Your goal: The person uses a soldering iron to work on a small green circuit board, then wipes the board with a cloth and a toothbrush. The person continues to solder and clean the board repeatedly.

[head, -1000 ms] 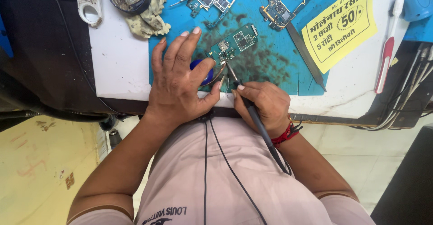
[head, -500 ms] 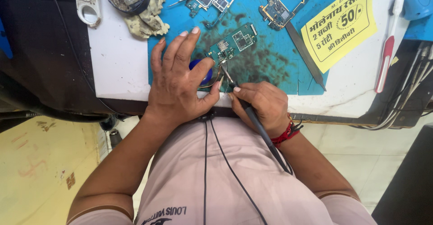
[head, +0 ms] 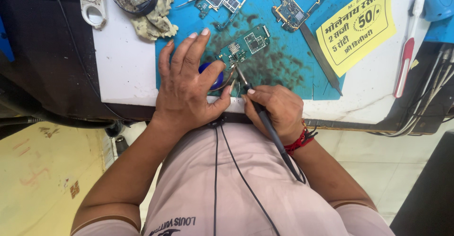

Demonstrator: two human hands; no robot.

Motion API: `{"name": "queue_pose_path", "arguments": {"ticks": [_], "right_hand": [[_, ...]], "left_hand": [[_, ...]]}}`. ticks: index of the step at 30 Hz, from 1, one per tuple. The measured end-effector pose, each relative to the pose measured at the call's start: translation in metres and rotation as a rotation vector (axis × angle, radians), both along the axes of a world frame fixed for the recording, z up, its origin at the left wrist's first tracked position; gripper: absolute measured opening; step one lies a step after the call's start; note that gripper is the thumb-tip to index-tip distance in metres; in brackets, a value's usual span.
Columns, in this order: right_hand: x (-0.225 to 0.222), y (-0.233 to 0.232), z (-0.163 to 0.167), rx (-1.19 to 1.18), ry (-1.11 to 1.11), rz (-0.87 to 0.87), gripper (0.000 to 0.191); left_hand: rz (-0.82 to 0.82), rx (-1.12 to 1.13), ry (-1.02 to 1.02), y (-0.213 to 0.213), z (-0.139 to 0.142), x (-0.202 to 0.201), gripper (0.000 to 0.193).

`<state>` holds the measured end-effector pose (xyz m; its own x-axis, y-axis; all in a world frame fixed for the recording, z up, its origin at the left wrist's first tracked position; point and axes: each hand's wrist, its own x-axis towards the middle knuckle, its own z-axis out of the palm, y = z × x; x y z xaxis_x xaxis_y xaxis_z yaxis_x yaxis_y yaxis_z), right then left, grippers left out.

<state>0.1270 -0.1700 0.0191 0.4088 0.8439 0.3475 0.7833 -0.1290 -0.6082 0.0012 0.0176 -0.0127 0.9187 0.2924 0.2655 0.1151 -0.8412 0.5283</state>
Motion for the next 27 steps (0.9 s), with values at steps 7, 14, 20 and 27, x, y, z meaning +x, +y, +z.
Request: {"name": "queue_pose_path", "arguments": {"ticks": [7,14,20,27], "right_hand": [[-0.0006,0.0002,0.0002,-0.001,-0.005,-0.021,0.031],[-0.0001,0.0001,-0.0009,0.011,0.006,0.028,0.031],[0.0008,-0.0004,0.0001,-0.005,0.004,0.047,0.031],[0.0009,-0.0003,-0.0004,-0.008,0.011,0.033,0.031]], "left_hand": [[-0.002,-0.005,-0.001,-0.0001,-0.0002,0.0001,0.037],[0.000,0.001,0.003,0.0004,0.0006,-0.0006,0.036],[0.000,-0.007,0.002,-0.0001,0.0009,0.0003,0.036],[-0.001,-0.003,0.005,-0.0002,0.0007,0.0004,0.036]]}}
